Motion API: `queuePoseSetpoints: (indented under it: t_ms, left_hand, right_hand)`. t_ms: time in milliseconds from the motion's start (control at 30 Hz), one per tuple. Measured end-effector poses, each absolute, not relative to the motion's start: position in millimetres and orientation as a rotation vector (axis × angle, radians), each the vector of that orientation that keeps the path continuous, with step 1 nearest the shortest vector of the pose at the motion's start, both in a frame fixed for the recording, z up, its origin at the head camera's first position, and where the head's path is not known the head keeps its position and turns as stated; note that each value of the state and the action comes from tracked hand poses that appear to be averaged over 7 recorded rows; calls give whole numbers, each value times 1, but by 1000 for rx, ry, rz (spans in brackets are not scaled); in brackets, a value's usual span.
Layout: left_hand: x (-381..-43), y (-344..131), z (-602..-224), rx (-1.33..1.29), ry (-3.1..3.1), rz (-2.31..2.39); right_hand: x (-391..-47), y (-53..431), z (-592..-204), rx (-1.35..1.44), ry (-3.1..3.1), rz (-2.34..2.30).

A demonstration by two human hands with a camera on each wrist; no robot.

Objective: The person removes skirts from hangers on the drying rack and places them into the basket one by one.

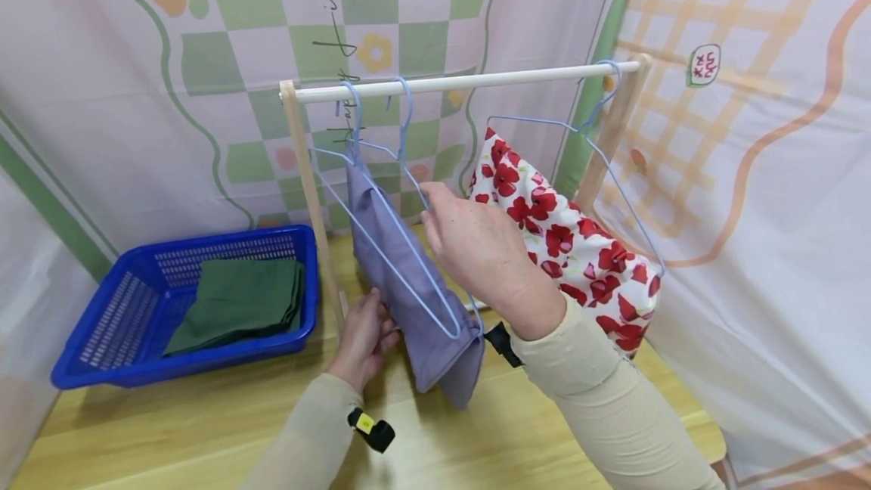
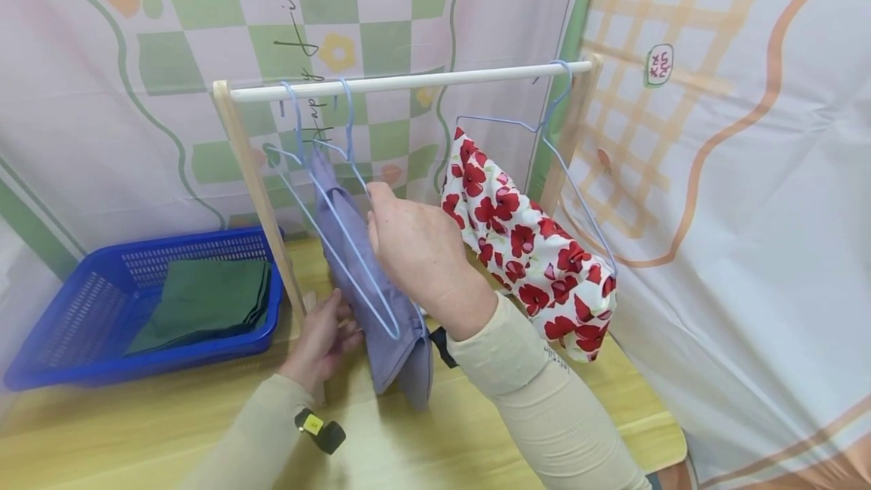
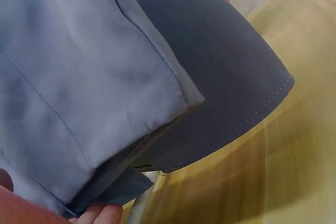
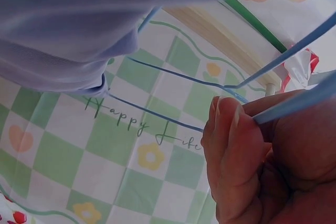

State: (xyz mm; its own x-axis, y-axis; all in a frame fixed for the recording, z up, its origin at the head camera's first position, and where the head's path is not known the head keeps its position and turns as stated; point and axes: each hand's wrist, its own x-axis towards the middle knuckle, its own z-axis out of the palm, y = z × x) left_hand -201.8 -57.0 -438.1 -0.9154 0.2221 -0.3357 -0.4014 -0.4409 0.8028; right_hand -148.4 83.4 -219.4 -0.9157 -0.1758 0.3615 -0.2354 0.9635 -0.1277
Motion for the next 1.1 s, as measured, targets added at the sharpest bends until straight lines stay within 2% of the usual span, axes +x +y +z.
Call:
queuePoseSetpoints:
  t_ms: [633,1100]
  left_hand:
    - [-212,-62,-453,-346,1127,2424]
    - [-214,-62,-450,-526,1105,2504]
  right_hand:
    - [-153,74,-219,255,-2768,239]
    - [-152,74,-218,247,-2767,222]
